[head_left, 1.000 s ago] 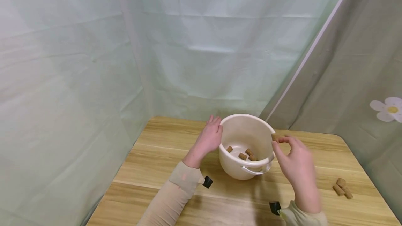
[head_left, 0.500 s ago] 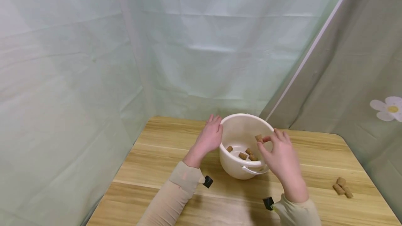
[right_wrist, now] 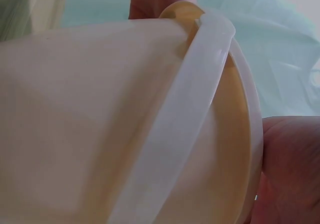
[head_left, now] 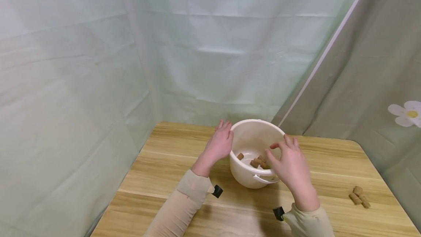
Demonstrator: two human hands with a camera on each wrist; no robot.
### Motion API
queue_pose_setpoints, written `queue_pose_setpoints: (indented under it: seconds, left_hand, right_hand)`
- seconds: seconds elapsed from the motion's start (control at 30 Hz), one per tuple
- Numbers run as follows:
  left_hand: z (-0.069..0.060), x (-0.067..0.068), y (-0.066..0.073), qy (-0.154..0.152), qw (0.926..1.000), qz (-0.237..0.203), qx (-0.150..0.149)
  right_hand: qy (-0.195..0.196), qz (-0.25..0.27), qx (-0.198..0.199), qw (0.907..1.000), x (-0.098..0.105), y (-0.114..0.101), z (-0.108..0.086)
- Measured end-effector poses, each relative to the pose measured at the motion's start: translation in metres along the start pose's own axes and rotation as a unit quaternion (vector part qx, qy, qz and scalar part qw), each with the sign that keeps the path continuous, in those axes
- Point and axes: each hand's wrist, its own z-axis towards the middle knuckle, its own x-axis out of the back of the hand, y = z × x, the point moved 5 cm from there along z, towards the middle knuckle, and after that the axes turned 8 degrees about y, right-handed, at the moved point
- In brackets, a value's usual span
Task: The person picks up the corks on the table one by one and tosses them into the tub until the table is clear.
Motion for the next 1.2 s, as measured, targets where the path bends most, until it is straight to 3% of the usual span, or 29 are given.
queue_pose_setpoints:
  seconds: [0.37,1.2]
  left_hand:
    - [0.0017,-0.0005,-0.0004,0.001,1.0000,0.010,-0.001]
    - [0.0038,0.0002,-0.0036,-0.001,1.0000,0.003,-0.005]
  right_hand:
    - [0.018,0.009,0.000,0.9998,0.0028,0.0012,-0.0018]
    - [0.016,0.016,-0.018,0.9996,0.0096,0.0057,-0.0048]
